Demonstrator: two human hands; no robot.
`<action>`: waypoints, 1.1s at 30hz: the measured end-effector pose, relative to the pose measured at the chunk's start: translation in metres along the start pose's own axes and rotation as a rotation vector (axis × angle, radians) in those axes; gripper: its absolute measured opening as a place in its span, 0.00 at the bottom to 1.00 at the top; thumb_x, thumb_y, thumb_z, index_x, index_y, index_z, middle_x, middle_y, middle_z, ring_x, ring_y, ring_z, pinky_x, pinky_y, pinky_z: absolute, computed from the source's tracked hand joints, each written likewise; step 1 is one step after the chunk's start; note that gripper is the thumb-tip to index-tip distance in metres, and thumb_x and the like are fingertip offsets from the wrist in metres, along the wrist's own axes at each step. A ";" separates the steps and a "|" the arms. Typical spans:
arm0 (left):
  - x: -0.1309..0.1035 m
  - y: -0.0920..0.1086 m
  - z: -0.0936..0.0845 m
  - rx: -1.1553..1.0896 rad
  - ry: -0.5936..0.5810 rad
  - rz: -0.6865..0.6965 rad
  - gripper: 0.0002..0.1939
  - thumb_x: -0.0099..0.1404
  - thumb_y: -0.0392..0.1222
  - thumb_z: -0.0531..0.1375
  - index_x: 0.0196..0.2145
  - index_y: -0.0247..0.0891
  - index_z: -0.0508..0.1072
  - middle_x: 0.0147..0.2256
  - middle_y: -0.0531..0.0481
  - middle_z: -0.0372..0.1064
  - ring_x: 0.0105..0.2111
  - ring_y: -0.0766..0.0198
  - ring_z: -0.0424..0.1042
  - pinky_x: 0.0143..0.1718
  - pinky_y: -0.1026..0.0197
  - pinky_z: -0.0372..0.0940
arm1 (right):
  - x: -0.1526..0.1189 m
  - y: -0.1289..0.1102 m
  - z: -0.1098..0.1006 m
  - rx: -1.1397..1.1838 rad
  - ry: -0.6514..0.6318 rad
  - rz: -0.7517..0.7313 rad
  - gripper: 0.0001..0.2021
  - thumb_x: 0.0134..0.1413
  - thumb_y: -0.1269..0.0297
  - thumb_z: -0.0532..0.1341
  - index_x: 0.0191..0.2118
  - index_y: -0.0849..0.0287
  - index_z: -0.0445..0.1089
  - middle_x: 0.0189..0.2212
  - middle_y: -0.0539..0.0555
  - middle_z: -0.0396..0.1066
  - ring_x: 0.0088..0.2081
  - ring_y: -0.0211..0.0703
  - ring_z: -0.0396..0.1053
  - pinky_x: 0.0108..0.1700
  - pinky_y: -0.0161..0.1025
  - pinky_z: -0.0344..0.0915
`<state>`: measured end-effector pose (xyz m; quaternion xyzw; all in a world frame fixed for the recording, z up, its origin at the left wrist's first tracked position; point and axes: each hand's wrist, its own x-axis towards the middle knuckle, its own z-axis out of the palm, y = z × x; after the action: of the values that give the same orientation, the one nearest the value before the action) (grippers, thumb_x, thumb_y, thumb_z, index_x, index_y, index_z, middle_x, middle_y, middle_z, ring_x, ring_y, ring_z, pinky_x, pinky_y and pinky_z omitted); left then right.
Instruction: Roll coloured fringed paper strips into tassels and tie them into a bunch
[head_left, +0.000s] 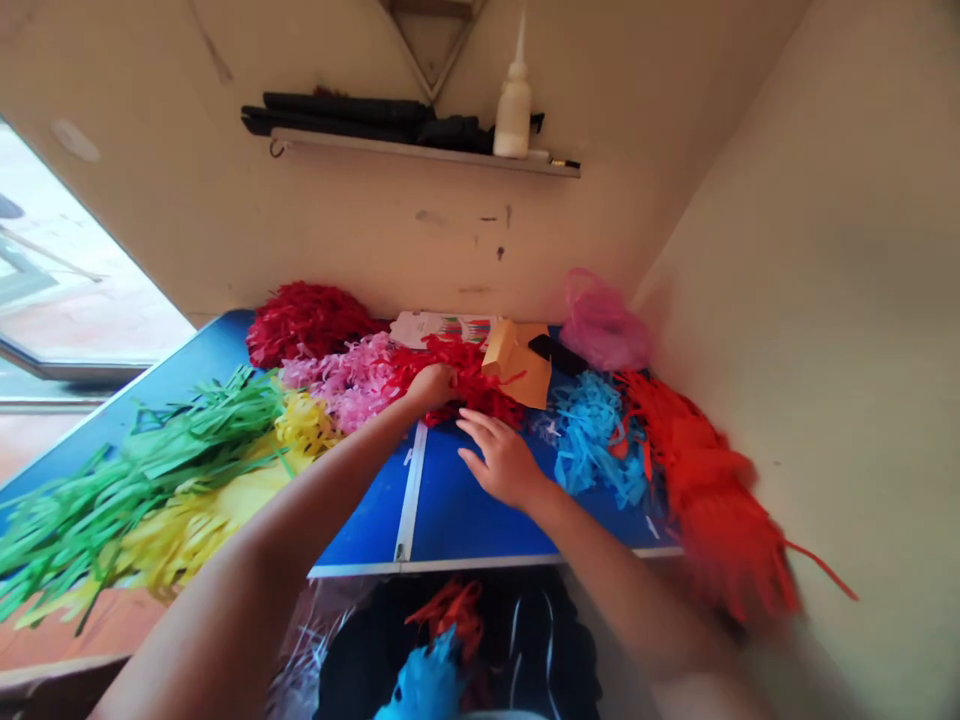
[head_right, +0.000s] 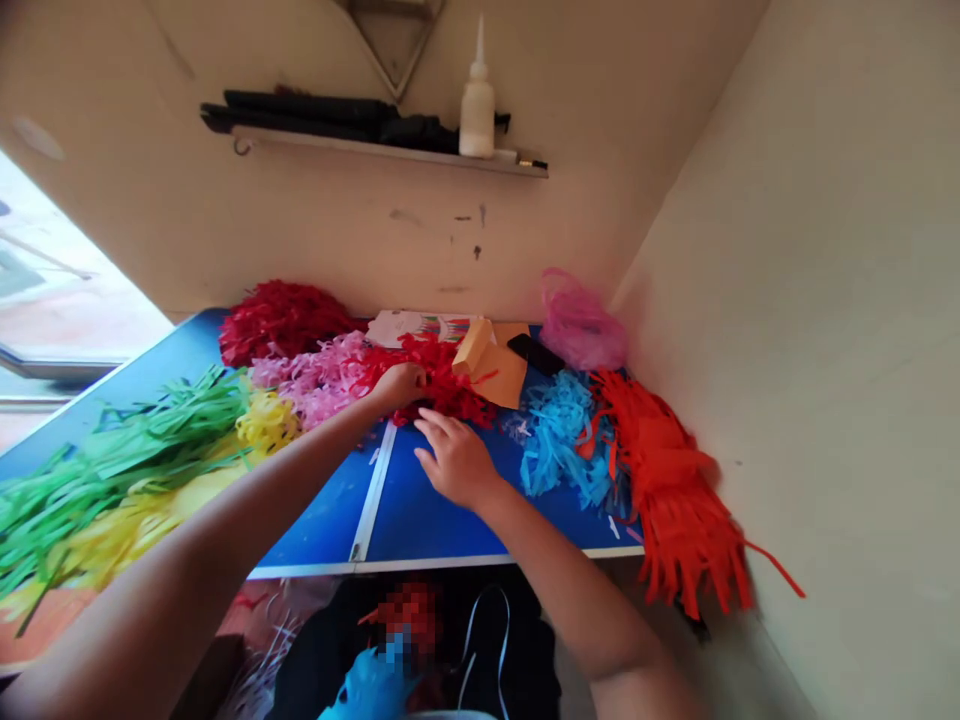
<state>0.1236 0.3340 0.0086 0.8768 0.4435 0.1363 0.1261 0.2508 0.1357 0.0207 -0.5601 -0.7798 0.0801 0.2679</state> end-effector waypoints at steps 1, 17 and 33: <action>0.004 -0.002 -0.004 -0.016 -0.008 0.004 0.09 0.54 0.43 0.66 0.24 0.35 0.73 0.25 0.51 0.69 0.29 0.64 0.68 0.29 0.63 0.57 | 0.018 0.005 0.005 -0.087 -0.072 0.034 0.23 0.64 0.62 0.55 0.62 0.60 0.61 0.64 0.61 0.59 0.60 0.50 0.63 0.60 0.46 0.61; 0.026 -0.018 -0.022 -0.150 0.038 0.004 0.20 0.57 0.53 0.61 0.19 0.37 0.63 0.19 0.56 0.57 0.22 0.69 0.55 0.24 0.64 0.47 | 0.080 0.003 0.034 -0.425 -0.265 0.187 0.19 0.65 0.56 0.52 0.51 0.63 0.70 0.46 0.66 0.72 0.43 0.54 0.73 0.41 0.45 0.70; -0.001 -0.004 -0.024 -0.001 0.071 0.001 0.12 0.54 0.46 0.65 0.34 0.36 0.74 0.33 0.46 0.74 0.34 0.59 0.72 0.34 0.63 0.61 | 0.079 0.012 0.046 -0.396 -0.283 0.224 0.35 0.62 0.41 0.51 0.64 0.63 0.57 0.60 0.69 0.61 0.50 0.58 0.70 0.45 0.49 0.70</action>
<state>0.1113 0.3380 0.0296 0.8716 0.4472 0.1676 0.1105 0.2190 0.2200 0.0025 -0.6678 -0.7430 0.0326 0.0310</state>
